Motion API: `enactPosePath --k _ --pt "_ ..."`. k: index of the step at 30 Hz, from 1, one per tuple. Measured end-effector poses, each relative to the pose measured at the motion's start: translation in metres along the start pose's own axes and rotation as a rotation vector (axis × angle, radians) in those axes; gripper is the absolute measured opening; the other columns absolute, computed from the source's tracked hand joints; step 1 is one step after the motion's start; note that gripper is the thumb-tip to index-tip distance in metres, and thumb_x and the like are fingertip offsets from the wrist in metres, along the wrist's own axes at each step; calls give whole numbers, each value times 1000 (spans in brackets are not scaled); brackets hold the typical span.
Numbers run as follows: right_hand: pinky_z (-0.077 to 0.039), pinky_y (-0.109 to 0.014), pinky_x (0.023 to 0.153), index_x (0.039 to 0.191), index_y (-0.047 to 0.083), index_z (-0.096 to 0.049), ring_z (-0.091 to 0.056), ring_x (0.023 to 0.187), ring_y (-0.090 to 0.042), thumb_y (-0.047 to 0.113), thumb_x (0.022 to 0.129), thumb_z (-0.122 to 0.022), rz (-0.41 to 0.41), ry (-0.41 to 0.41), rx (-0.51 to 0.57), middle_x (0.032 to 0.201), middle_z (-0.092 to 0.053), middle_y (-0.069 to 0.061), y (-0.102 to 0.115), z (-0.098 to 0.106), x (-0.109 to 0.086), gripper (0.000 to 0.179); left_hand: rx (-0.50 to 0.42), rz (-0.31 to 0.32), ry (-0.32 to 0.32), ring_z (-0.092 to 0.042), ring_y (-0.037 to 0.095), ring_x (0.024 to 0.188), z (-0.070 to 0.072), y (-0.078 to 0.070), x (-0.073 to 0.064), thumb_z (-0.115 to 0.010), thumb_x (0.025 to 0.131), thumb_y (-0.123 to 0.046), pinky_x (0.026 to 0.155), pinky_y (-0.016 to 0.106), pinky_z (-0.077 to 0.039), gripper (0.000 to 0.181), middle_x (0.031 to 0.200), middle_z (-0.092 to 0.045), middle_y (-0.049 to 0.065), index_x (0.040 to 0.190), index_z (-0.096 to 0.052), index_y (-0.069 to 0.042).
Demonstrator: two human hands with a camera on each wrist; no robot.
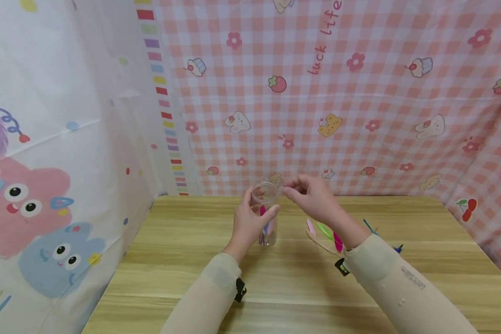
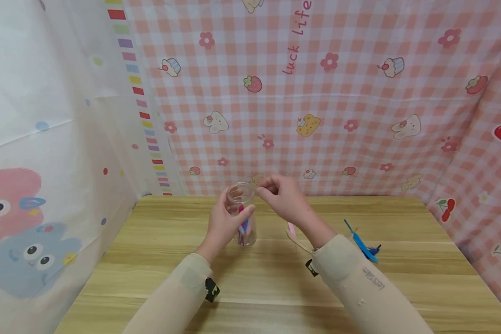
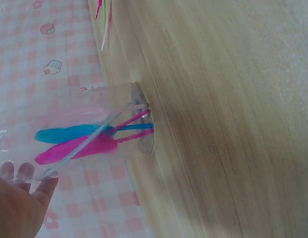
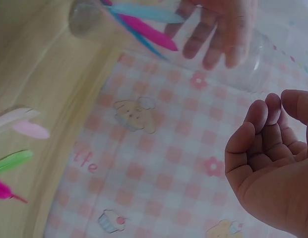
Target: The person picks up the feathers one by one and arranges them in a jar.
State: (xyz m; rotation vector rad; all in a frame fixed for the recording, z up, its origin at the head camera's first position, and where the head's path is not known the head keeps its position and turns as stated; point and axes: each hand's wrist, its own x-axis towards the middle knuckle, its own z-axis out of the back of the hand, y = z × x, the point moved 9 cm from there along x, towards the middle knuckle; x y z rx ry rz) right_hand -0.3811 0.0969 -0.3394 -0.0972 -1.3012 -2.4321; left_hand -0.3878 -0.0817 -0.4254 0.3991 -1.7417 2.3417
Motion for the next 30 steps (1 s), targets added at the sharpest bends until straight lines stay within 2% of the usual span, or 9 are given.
enactPosePath --k 5,13,17,20,24,30 --pt "-50 -27 64 116 3 -73 -57 76 -18 26 108 -64 -54 25 -16 88 -69 -5 -28 7 -9 25 9 9 1 -67 28 128 -1 0 0 -87 90 -38 112 50 -57 78 137 -70 16 154 -50 -15" --pt "-54 -30 73 118 2 -70 -61 84 -19 27 109 -63 -173 48 -166 100 -74 -12 -91 24 -30 27 16 45 -8 -67 31 129 0 1 -1 -88 89 -40 111 50 -58 81 138 -69 15 156 -48 -20" --pt "-62 -41 83 118 -1 -71 -70 94 -24 23 108 -65 -208 73 -262 109 -76 -17 -125 28 -40 28 6 54 1 -66 31 131 -1 2 -2 -88 89 -41 112 50 -57 83 142 -68 16 158 -47 -19" --pt "-63 -50 90 116 -3 -72 -73 101 -30 22 106 -67 -215 83 -324 111 -77 -19 -146 32 -49 27 6 61 5 -66 32 132 -1 3 -3 -88 89 -42 113 49 -57 85 143 -67 15 159 -45 -18" --pt "-62 -53 90 113 -2 -71 -71 101 -31 20 105 -67 -222 109 -367 109 -76 -19 -164 39 -59 23 14 65 -4 -66 32 132 1 3 -2 -88 89 -42 112 50 -57 85 142 -68 14 159 -45 -19" --pt "-61 -52 83 112 -3 -70 -71 94 -29 19 104 -67 -220 179 -460 102 -76 -16 -177 57 -77 23 16 47 0 -66 30 132 1 2 -1 -87 90 -42 113 50 -57 82 142 -68 13 157 -47 -20"
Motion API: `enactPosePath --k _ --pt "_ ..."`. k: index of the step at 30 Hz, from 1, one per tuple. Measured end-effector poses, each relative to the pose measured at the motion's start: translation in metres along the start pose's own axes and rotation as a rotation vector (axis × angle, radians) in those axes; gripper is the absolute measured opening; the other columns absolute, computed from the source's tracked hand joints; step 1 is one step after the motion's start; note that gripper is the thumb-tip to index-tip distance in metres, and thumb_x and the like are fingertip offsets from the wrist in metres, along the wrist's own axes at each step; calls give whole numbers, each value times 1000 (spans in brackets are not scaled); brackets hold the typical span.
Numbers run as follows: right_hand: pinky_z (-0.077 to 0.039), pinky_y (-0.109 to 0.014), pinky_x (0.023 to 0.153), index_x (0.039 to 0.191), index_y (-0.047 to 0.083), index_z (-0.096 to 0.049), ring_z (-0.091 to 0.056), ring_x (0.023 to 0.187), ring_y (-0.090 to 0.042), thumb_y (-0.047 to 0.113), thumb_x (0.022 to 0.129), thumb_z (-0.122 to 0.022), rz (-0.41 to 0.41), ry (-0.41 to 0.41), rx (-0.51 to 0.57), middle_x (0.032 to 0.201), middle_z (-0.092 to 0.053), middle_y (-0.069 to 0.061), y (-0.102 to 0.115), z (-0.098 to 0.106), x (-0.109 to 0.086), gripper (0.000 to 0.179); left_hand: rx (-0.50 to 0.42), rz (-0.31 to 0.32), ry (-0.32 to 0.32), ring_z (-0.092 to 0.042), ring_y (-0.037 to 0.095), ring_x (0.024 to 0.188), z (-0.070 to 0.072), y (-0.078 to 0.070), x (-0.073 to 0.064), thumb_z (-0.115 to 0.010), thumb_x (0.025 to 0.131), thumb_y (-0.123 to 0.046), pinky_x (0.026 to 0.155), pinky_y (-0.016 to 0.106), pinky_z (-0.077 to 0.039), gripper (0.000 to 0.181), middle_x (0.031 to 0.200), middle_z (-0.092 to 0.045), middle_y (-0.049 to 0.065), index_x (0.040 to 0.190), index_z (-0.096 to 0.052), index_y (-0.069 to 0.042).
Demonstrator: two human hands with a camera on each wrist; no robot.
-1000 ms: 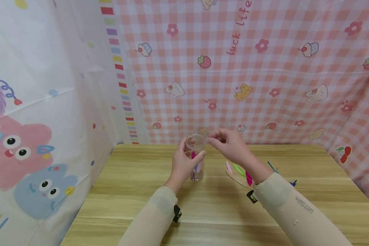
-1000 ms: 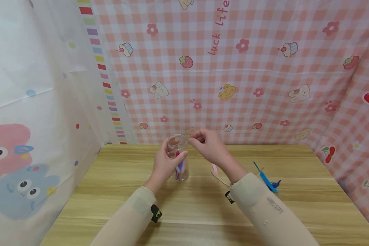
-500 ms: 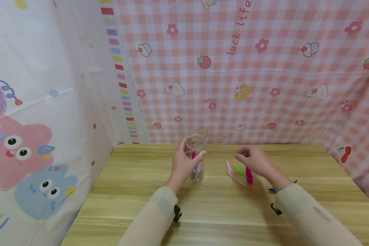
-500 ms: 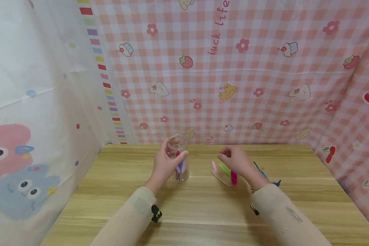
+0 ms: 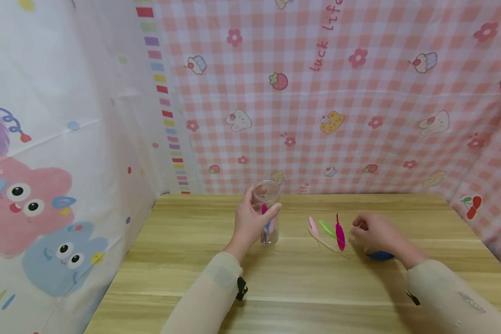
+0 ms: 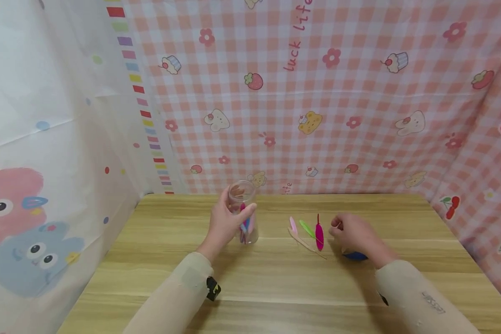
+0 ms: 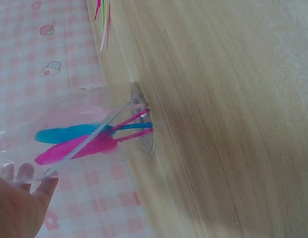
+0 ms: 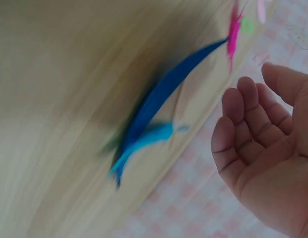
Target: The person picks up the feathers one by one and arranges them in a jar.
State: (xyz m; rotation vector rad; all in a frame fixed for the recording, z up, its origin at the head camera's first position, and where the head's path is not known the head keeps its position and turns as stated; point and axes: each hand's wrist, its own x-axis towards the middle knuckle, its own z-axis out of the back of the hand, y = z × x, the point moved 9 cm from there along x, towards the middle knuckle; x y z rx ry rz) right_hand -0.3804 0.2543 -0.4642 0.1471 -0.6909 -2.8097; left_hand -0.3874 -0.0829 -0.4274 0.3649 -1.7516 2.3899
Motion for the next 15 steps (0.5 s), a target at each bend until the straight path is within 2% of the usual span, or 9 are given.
enactPosePath --k 5,12,15 --pt "-61 -54 82 115 -7 -69 -72 96 -33 19 105 -67 -2 54 -62 105 -75 -20 -27 9 -15 28 -6 2 2 -66 32 132 1 -1 0 -87 90 -41 113 52 -56 81 143 -67 16 157 -48 -20" --pt "-61 -56 79 115 -9 -69 -72 91 -34 16 104 -67 -34 -14 -140 101 -76 -20 -72 30 -40 27 0 6 8 -65 32 132 1 -2 -1 -87 90 -40 113 52 -56 82 144 -67 15 158 -46 -21" --pt "-62 -54 75 112 -9 -70 -72 87 -31 21 99 -75 -11 -39 -146 97 -75 -17 -81 31 -54 34 -1 -1 13 -65 30 132 0 -3 -2 -87 90 -40 113 51 -56 82 143 -67 13 159 -46 -21"
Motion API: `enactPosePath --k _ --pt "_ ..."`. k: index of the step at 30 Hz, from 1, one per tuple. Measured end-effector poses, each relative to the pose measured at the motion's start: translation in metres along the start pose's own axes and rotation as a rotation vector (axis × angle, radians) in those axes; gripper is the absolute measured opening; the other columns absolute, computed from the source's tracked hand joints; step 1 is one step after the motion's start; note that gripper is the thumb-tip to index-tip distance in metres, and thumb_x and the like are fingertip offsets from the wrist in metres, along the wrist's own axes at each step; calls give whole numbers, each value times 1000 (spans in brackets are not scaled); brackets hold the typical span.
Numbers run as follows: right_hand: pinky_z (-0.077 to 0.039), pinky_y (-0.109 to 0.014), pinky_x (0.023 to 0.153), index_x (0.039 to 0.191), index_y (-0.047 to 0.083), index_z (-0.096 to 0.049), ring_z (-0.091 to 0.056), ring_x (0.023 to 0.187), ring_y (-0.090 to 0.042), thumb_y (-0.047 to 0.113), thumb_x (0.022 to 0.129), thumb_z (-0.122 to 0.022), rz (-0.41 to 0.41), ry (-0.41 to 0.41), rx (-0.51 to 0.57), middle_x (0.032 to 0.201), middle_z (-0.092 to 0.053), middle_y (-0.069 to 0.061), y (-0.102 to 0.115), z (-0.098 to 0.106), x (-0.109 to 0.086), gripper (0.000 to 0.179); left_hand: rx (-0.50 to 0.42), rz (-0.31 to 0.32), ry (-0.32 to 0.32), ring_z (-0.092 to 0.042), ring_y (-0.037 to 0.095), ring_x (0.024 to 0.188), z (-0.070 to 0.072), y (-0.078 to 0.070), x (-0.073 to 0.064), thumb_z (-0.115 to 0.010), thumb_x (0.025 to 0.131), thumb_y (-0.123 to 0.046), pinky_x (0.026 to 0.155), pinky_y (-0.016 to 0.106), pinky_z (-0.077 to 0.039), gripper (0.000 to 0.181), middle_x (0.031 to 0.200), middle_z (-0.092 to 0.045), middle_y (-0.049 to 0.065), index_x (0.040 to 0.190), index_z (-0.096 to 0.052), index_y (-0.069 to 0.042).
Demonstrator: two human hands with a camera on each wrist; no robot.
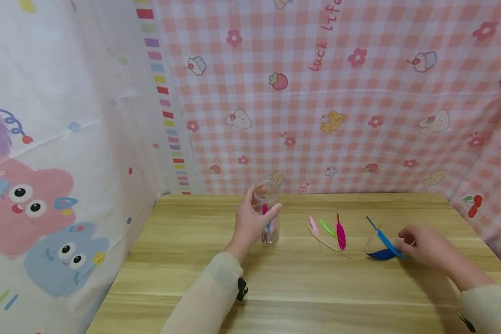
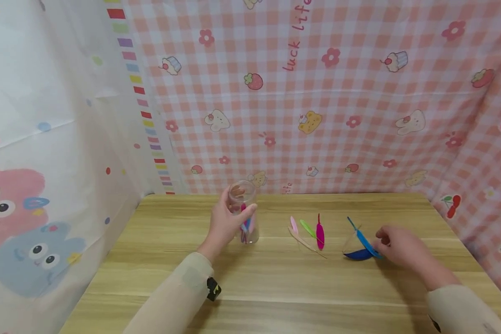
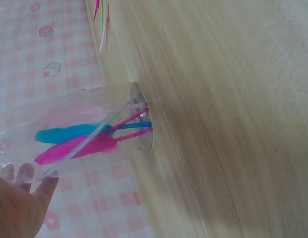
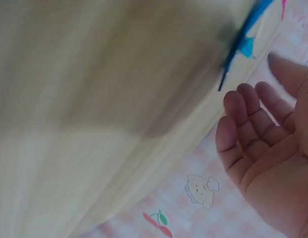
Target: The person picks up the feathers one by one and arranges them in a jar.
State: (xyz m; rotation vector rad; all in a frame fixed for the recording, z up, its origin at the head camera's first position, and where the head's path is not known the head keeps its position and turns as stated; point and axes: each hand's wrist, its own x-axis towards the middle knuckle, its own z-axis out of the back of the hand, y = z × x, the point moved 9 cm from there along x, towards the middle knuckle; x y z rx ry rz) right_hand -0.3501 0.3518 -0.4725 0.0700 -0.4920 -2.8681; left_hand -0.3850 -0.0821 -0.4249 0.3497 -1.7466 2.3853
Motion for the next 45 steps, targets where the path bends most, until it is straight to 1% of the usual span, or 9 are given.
enactPosePath --k 9,13,16,21,26,29,31,38,45 --pt "-61 -50 66 100 9 -72 -72 79 -26 23 79 -92 279 -269 -324 91 -74 -3 24 -6 -37 32 -4 6 -22 -66 33 131 5 0 1 -88 90 -39 113 55 -56 81 140 -68 11 158 -47 -21" --pt "-54 -47 56 88 8 -67 -67 70 -28 51 112 -49 430 -450 -459 78 -67 -3 36 -10 -46 52 -18 -2 -10 -65 30 131 3 0 1 -87 90 -39 113 53 -56 80 140 -68 12 157 -47 -22" --pt "-50 -46 53 84 7 -64 -65 67 -30 53 112 -3 469 -509 -510 74 -64 -6 38 -15 -50 82 -21 2 0 -65 29 131 0 0 1 -87 90 -39 113 50 -57 79 141 -68 13 157 -48 -22" --pt "-49 -45 52 82 6 -62 -63 65 -29 36 118 -15 476 -521 -536 71 -62 -6 39 -19 -54 67 -4 16 -8 -67 30 129 -1 1 1 -87 90 -41 111 50 -57 80 141 -68 12 157 -48 -23" --pt "-49 -47 50 77 9 -59 -61 59 -30 24 110 -50 409 -578 -466 65 -59 -2 37 -7 -56 38 10 27 -15 -68 34 128 -1 2 2 -88 89 -42 110 52 -58 82 143 -67 15 158 -46 -22" --pt "-46 -45 49 76 12 -59 -57 55 -28 7 81 -75 314 -590 -396 63 -57 1 30 7 -57 17 7 29 -14 -68 34 129 -2 2 2 -88 89 -41 110 52 -58 82 143 -67 15 158 -46 -22" --pt "-44 -43 47 77 12 -62 -56 53 -25 4 75 -79 240 -579 -352 63 -60 2 25 18 -55 18 2 28 -12 -68 34 129 -2 2 2 -88 90 -41 111 52 -58 82 143 -67 16 158 -47 -21" --pt "-52 -41 53 101 -3 -71 -63 64 -19 10 97 -72 -43 -359 -126 78 -72 -9 9 46 -44 14 0 39 -2 -67 36 129 -2 6 1 -87 90 -42 111 53 -57 83 144 -67 16 159 -46 -23" --pt "-47 -24 54 110 -2 -73 -59 66 -3 25 107 -66 -65 -415 38 88 -76 -15 29 79 -43 28 -11 39 -2 -67 35 130 -3 8 2 -88 89 -43 111 54 -57 83 143 -67 15 158 -46 -24"
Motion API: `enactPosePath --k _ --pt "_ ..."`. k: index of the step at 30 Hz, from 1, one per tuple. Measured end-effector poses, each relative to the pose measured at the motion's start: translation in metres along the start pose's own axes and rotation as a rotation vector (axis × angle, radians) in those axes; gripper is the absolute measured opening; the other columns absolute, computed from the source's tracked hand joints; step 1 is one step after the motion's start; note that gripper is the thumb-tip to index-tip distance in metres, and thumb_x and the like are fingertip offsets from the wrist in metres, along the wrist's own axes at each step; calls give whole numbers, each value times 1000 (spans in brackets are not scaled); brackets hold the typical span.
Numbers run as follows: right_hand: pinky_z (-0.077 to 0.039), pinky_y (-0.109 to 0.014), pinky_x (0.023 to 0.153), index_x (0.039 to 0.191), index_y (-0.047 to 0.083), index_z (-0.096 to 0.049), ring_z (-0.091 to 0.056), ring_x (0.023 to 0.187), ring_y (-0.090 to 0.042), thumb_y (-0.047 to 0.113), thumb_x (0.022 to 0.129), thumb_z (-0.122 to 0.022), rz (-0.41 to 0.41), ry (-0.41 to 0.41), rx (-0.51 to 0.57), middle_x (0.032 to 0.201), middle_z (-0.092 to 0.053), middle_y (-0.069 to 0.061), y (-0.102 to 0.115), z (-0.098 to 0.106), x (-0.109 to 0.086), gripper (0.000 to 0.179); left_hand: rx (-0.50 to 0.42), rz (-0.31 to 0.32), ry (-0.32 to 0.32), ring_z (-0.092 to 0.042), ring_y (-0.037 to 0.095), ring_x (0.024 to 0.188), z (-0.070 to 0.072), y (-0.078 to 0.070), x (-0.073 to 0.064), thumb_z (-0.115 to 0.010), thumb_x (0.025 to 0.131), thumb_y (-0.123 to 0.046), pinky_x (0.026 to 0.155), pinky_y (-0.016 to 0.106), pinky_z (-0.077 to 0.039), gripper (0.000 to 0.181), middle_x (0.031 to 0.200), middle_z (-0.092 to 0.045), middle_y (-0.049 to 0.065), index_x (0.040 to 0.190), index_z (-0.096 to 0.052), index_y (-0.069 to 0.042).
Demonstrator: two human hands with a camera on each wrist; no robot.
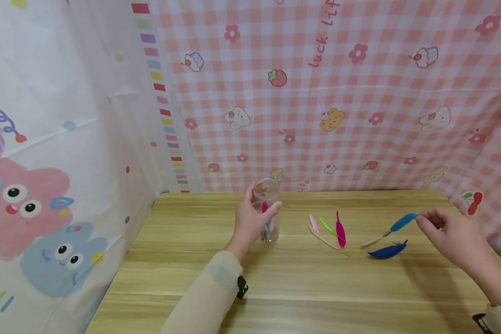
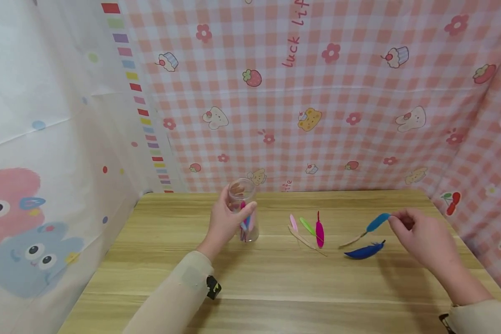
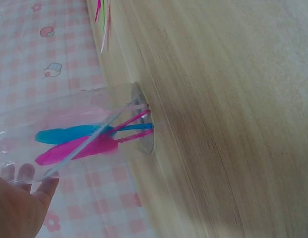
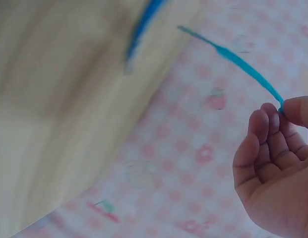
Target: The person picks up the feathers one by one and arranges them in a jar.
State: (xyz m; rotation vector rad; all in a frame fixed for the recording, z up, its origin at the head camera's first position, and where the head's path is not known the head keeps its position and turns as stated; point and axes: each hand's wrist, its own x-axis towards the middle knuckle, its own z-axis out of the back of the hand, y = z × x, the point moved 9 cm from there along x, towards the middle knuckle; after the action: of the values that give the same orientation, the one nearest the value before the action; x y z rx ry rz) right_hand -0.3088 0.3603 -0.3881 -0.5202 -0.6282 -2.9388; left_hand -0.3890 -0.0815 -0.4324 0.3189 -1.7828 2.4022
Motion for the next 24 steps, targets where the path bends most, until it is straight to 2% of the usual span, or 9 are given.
enactPosePath --k 2,6,11,18,21,24 --pt "-44 -23 53 111 2 -73 -56 66 1 32 109 -63 -23 23 68 89 -76 -10 11 4 5 32 -1 -1 0 -67 35 130 0 0 0 -88 89 -43 111 54 -57 83 142 -67 14 158 -46 -24" --pt "-46 -27 53 113 10 -73 -58 69 -1 41 110 -59 -54 75 203 91 -74 1 44 6 15 35 1 -3 3 -67 34 130 0 -1 0 -88 89 -43 112 54 -57 85 142 -68 12 159 -46 -23" --pt "-47 -27 55 109 13 -73 -63 76 -3 40 110 -60 17 55 354 88 -72 14 106 9 33 30 0 -1 3 -67 34 130 2 -2 -1 -87 89 -44 112 53 -57 86 143 -67 11 160 -44 -23" --pt "-49 -25 58 109 12 -73 -65 77 -8 37 109 -63 109 39 522 89 -73 13 187 13 61 27 9 -12 12 -67 33 130 2 -4 -1 -87 90 -43 111 53 -58 81 142 -68 10 158 -46 -24" --pt "-50 -25 58 111 13 -75 -68 82 -7 40 108 -64 120 50 533 92 -75 11 210 13 72 30 14 -14 6 -67 33 130 2 -5 -2 -87 90 -42 110 52 -58 80 141 -68 9 157 -47 -24" --pt "-47 -27 55 113 13 -75 -67 80 -9 43 107 -64 128 66 536 95 -76 4 224 11 80 32 13 -25 0 -67 30 130 2 -5 -1 -88 90 -40 111 51 -58 79 140 -69 9 156 -48 -23"
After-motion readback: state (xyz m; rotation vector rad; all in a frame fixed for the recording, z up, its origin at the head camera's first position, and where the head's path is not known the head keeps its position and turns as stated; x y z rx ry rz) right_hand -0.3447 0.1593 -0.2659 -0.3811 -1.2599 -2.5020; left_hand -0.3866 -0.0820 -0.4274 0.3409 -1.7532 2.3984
